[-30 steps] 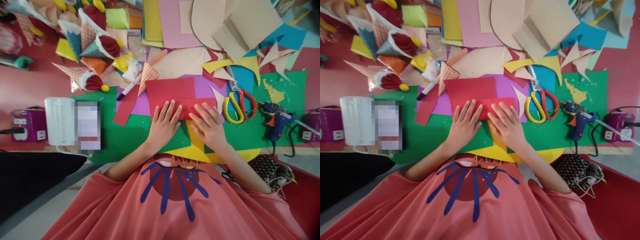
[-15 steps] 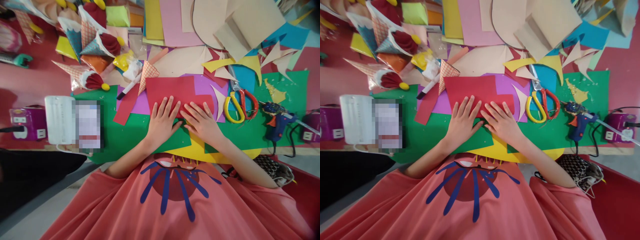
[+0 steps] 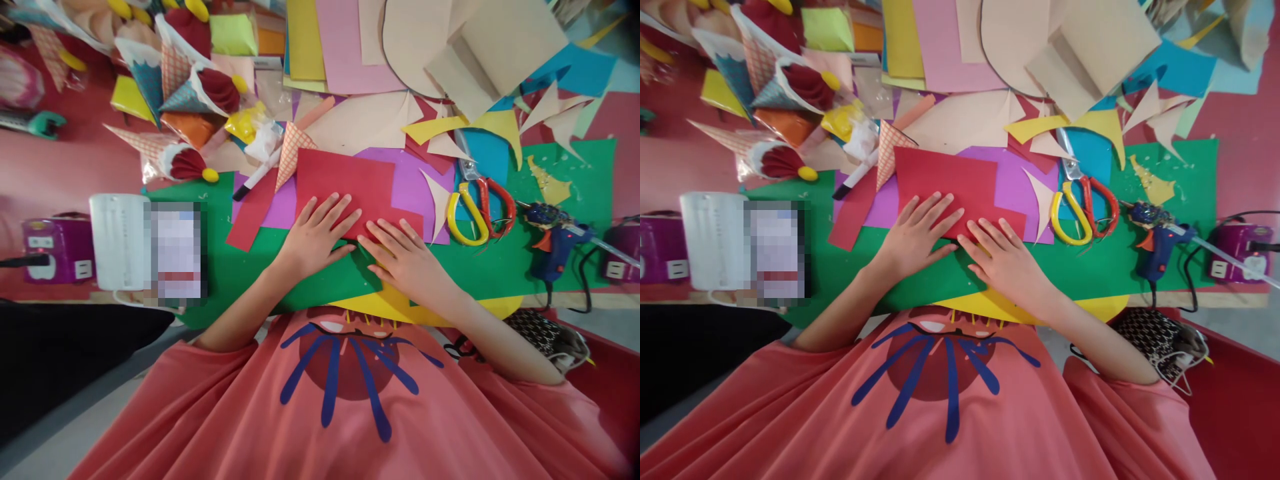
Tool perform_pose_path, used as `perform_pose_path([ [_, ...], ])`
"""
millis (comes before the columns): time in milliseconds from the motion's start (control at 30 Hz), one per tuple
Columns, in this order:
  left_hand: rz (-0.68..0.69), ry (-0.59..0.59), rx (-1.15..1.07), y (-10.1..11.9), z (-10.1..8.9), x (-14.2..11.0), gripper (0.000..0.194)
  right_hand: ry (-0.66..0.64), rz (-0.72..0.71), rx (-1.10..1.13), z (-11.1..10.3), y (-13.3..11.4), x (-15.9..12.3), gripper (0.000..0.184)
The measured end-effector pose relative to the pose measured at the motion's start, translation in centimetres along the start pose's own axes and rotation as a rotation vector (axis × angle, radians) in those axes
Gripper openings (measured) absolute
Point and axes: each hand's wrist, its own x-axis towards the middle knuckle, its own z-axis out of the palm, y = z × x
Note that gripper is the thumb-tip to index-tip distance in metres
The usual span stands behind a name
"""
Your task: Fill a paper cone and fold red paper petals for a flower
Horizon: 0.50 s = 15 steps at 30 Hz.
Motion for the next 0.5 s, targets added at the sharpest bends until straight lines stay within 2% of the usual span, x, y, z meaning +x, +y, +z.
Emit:
perform_pose_path([
  [200, -0.050, 0.053, -0.008, 0.4, 0.5, 0.0, 0.050, -0.014, 0.049, 0.006, 0.3, 0.8, 0.6, 0.048],
  [500, -0.096, 0.051, -0.001, 0.7, 0.5, 0.2, 0.049, -0.015, 0.110, 0.085, -0.2, 2.3, 2.3, 0.047],
])
